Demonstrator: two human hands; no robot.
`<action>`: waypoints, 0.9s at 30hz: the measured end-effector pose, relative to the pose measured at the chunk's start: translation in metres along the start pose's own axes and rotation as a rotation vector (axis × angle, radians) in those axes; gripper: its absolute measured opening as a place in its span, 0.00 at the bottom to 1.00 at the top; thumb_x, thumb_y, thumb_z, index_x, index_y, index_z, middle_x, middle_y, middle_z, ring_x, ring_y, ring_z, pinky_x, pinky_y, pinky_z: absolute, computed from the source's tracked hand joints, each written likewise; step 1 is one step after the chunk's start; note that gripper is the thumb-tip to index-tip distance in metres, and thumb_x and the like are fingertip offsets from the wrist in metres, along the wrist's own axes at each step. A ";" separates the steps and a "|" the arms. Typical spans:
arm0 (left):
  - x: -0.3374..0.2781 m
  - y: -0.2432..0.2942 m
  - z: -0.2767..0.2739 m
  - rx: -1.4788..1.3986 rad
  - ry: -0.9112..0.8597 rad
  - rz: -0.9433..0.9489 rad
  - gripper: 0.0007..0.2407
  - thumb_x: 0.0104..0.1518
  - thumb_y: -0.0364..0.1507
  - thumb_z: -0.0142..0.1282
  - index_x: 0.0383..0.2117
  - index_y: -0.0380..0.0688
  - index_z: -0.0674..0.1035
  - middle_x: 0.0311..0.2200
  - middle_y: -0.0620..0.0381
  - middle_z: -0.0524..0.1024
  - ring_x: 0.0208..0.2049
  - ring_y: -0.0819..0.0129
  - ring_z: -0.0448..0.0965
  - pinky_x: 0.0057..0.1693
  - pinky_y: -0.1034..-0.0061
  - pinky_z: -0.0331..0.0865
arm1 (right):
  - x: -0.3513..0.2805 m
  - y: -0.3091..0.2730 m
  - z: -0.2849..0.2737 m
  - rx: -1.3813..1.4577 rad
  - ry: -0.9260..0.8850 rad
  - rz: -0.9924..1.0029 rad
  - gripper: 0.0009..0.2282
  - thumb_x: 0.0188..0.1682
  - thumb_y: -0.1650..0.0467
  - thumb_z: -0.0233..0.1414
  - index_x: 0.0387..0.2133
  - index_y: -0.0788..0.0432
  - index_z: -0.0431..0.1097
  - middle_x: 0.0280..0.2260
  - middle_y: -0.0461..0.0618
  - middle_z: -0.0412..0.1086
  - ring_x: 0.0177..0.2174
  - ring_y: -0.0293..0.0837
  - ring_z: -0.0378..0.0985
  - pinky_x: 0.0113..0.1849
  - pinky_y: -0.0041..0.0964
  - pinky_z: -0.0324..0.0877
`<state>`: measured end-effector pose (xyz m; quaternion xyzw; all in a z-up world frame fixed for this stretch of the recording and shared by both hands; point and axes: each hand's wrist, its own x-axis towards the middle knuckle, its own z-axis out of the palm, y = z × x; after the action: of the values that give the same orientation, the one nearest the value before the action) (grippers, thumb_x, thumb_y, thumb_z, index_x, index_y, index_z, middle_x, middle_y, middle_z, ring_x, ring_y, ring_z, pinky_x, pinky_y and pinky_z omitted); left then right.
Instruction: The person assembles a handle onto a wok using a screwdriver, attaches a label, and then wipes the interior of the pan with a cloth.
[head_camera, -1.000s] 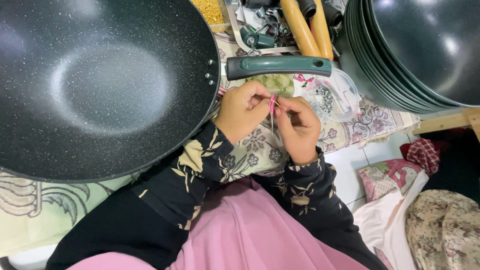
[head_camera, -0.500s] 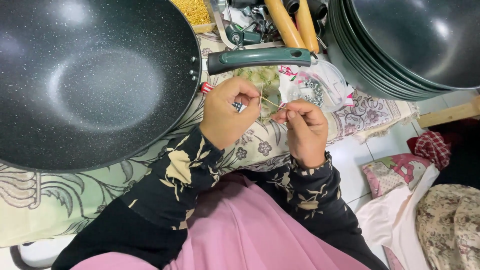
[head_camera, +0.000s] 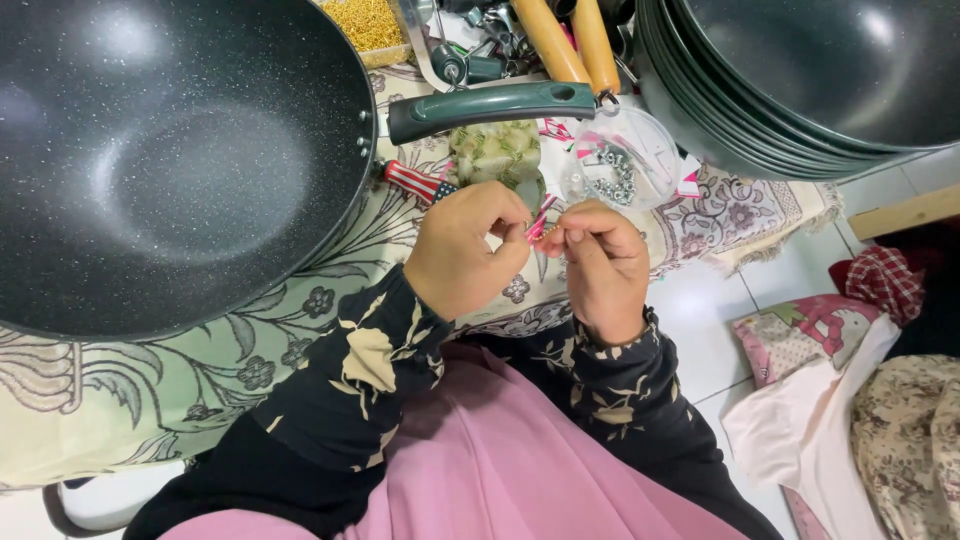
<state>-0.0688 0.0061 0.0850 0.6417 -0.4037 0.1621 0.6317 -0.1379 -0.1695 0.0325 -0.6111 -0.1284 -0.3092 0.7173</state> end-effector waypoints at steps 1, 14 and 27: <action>-0.003 -0.002 0.002 0.001 -0.002 0.000 0.06 0.45 0.16 0.56 0.23 0.43 0.75 0.22 0.59 0.77 0.22 0.66 0.76 0.35 0.79 0.75 | -0.001 0.001 0.001 0.001 0.001 -0.001 0.06 0.53 0.85 0.45 0.38 0.75 0.69 0.28 0.62 0.67 0.30 0.56 0.81 0.32 0.37 0.77; -0.020 -0.018 0.014 -0.587 0.037 -0.547 0.01 0.60 0.21 0.48 0.34 0.39 0.71 0.29 0.44 0.82 0.30 0.71 0.84 0.38 0.81 0.81 | -0.013 0.013 0.003 0.084 0.025 0.070 0.07 0.54 0.83 0.47 0.43 0.76 0.68 0.25 0.62 0.69 0.27 0.51 0.81 0.28 0.31 0.78; -0.025 -0.030 0.016 -0.927 0.129 -0.601 0.03 0.65 0.21 0.40 0.40 0.42 0.63 0.31 0.32 0.79 0.32 0.47 0.85 0.37 0.56 0.84 | -0.015 0.005 -0.003 0.252 0.006 0.091 0.14 0.44 0.89 0.40 0.41 0.78 0.69 0.31 0.74 0.69 0.33 0.65 0.84 0.37 0.48 0.83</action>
<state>-0.0671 -0.0046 0.0439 0.3722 -0.1925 -0.1807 0.8898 -0.1470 -0.1676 0.0201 -0.5204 -0.1364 -0.2597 0.8020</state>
